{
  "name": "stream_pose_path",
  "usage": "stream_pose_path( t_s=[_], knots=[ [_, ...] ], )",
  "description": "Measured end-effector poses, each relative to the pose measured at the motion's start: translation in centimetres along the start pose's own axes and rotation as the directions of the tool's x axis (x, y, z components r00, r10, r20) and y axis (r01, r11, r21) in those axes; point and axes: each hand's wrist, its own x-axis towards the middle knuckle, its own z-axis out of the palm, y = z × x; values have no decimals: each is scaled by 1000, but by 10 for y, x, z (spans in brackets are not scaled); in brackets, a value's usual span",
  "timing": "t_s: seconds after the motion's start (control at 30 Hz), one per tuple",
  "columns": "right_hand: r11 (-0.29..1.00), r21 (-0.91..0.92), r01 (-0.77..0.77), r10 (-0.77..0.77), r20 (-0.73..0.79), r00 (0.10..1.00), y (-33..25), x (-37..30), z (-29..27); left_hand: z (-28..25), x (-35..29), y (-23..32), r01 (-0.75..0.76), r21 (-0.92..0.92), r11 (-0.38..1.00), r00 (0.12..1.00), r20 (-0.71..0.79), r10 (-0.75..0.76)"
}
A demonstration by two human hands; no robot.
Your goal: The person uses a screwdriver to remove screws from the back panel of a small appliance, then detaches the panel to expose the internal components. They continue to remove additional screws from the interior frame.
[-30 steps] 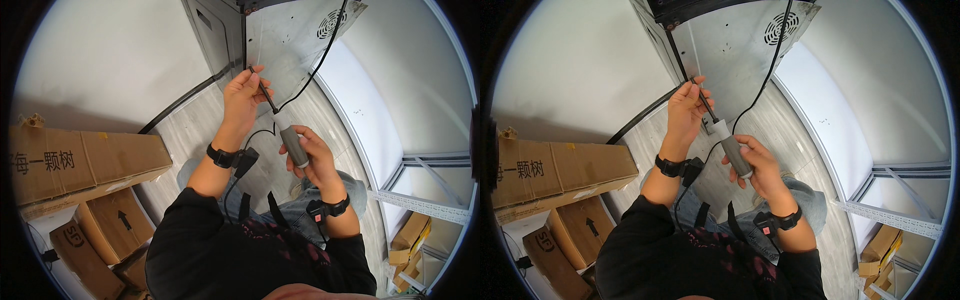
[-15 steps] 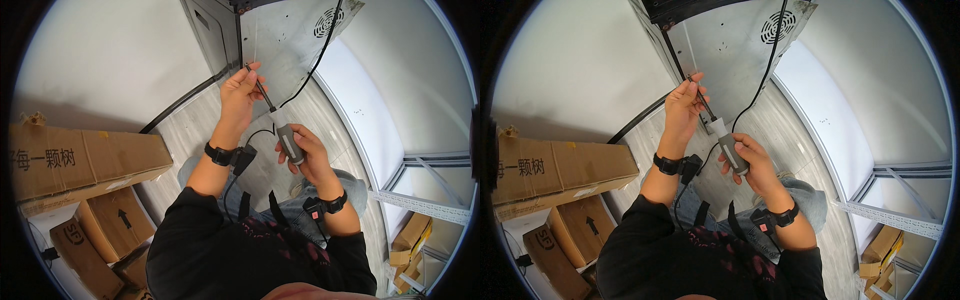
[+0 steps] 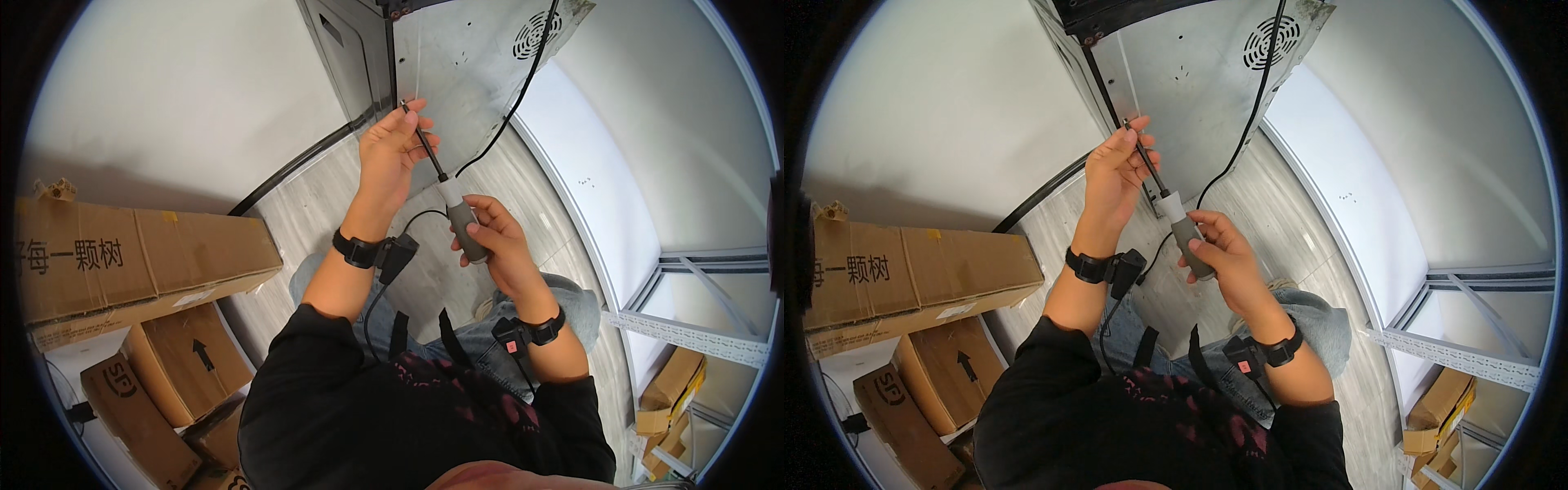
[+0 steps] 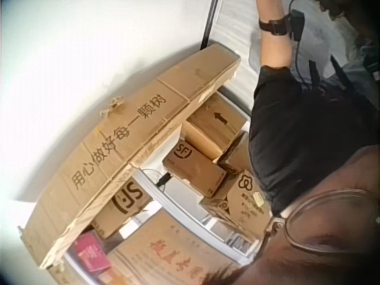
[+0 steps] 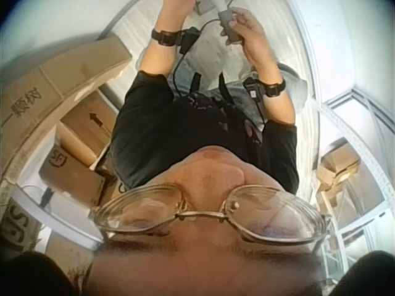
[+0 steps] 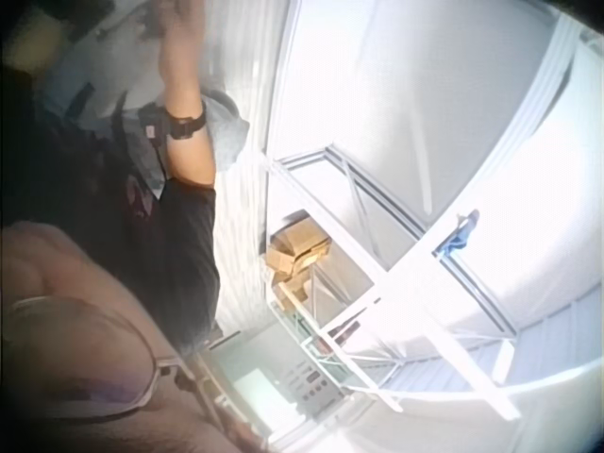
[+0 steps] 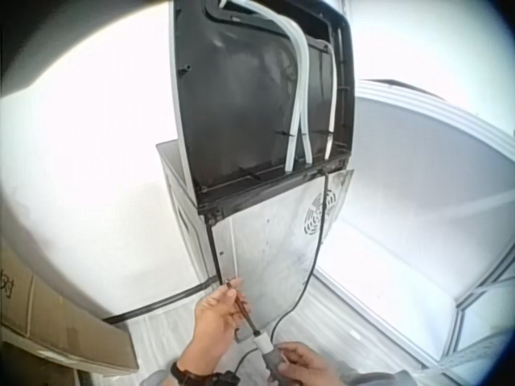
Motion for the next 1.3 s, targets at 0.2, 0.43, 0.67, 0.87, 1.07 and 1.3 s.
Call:
stream_pose_path(
  t_s=[0.2, 0.43, 0.67, 0.87, 1.07, 1.3],
  knots=[
    [983, -149, 106, -116, -59, 992, 7, 1, 1, -2, 1, -1, 4, 35, 999, 1000, 2, -5],
    [983, -149, 110, -125, -96, 988, 12, -2, -2, -5, -4, -1, -18, 66, 998, 999, 49, 15],
    [986, -156, 58, -77, -116, 990, -4, -22, -23, 2, -12, -11, -66, 44, 997, 993, 104, 61],
    [887, -461, -14, -20, -69, 997, -85, -46, -71, 33, -11, -41, -110, -7, 994, 980, 164, 110],
    [771, -616, 162, -270, -86, 959, -163, -53, -182, 106, 26, -118, -25, 5, 1000, 958, 285, 22],
    [939, -317, 132, -224, -275, 935, -113, -34, -397, 168, 100, -289, 190, 234, 953, 934, 255, -249]
  ],
)
